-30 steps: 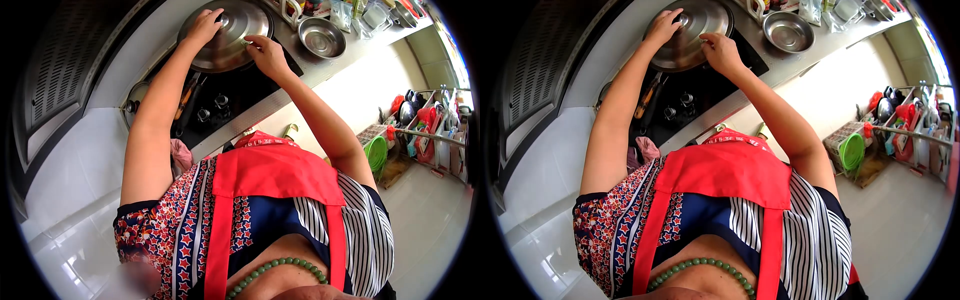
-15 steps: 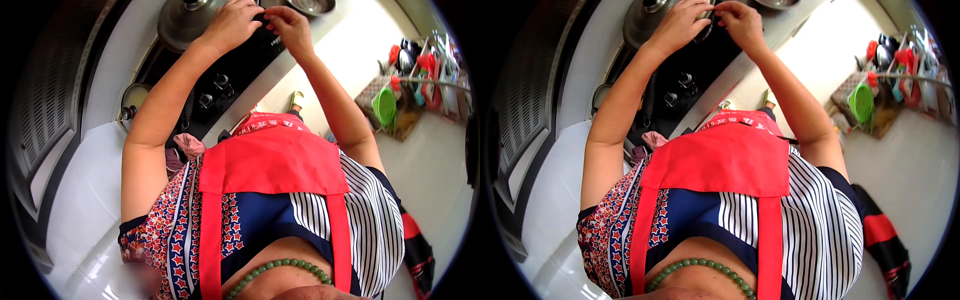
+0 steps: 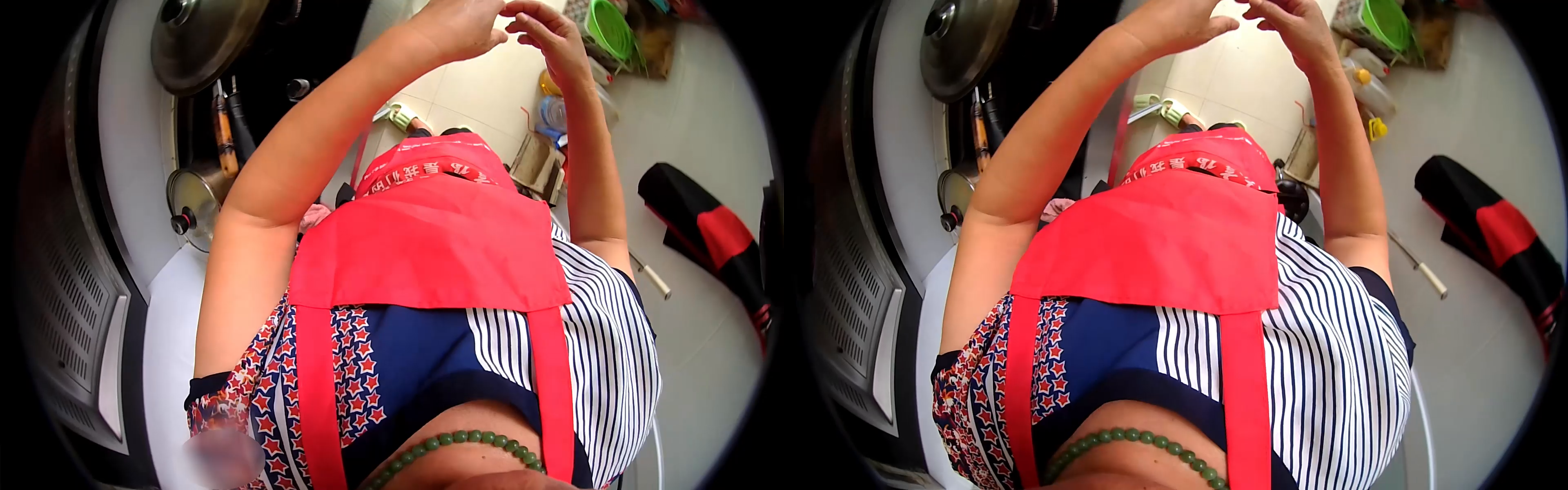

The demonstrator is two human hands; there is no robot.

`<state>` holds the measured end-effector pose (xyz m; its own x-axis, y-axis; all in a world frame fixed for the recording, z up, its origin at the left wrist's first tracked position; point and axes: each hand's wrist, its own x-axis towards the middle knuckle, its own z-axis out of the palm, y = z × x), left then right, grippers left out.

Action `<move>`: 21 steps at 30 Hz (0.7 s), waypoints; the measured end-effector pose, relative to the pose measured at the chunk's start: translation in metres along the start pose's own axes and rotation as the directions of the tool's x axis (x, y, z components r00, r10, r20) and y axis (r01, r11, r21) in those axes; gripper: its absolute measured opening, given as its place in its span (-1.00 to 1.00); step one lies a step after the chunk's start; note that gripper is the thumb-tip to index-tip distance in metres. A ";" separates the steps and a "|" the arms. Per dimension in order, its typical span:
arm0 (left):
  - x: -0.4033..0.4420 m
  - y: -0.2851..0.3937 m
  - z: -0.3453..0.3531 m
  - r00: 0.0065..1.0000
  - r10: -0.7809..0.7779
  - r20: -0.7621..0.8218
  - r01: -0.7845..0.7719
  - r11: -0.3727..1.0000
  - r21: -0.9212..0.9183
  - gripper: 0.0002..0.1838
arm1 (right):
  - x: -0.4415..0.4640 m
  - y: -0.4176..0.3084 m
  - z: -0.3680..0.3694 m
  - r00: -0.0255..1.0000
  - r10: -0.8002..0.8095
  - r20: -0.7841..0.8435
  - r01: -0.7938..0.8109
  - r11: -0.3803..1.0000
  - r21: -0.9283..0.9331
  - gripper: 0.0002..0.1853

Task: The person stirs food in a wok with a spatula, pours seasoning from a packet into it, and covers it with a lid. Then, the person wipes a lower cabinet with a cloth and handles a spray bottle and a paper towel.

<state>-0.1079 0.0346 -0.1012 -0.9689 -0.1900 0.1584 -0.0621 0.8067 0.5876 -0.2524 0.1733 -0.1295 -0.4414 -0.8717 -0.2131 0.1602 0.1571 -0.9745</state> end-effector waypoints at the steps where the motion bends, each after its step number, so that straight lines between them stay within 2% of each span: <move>1: -0.002 0.003 0.016 0.999 0.023 0.049 -0.021 0.998 -0.056 -0.61 | -0.013 0.007 -0.011 0.999 0.033 0.035 -0.033 0.999 -0.001 -0.81; 4: -0.025 0.010 0.012 0.999 0.050 -0.012 -0.051 0.994 -0.092 -0.68 | -0.027 0.004 -0.012 0.983 0.072 0.166 -0.047 0.988 -0.147 -0.71; 5: -0.026 0.011 0.021 0.974 -0.124 0.190 0.140 0.987 -0.074 -0.55 | -0.034 0.008 -0.011 0.981 0.099 0.165 -0.071 0.983 -0.167 -0.70; 6: -0.033 0.012 0.028 0.975 -0.127 0.183 0.147 0.984 -0.103 -0.55 | -0.042 0.010 -0.009 0.975 0.129 0.179 -0.093 0.977 -0.193 -0.68; 8: -0.050 0.017 0.045 0.976 -0.122 0.183 0.150 0.977 -0.150 -0.56 | -0.064 0.027 -0.009 0.969 0.136 0.204 -0.101 0.980 -0.174 -0.67; 10: -0.059 0.043 0.096 0.959 -0.148 0.240 0.196 0.962 -0.190 -0.59 | -0.107 0.066 -0.035 0.971 0.143 0.191 -0.116 0.982 -0.149 -0.70; 15: -0.087 0.063 0.140 0.917 -0.149 0.369 0.256 0.931 -0.260 -0.58 | -0.161 0.098 -0.049 0.959 0.201 0.202 -0.177 0.975 -0.133 -0.70; 18: -0.099 0.064 0.155 0.865 -0.192 0.463 0.373 0.864 -0.339 -0.57 | -0.172 0.111 -0.048 0.950 0.233 0.207 -0.204 0.967 -0.152 -0.70; 19: -0.107 0.065 0.170 0.888 -0.193 0.416 0.370 0.839 -0.399 -0.56 | -0.182 0.116 -0.048 0.951 0.246 0.186 -0.227 0.966 -0.121 -0.70; 21: -0.120 0.069 0.181 0.809 -0.260 0.528 0.499 0.779 -0.380 -0.56 | -0.198 0.129 -0.035 0.950 0.270 0.158 -0.265 0.963 -0.051 -0.70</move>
<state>-0.0397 0.2142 -0.2231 -0.8938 -0.0679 -0.4434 -0.4404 0.3207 0.8386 -0.1751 0.3827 -0.2151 -0.2361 -0.8589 -0.4546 0.2262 0.4064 -0.8853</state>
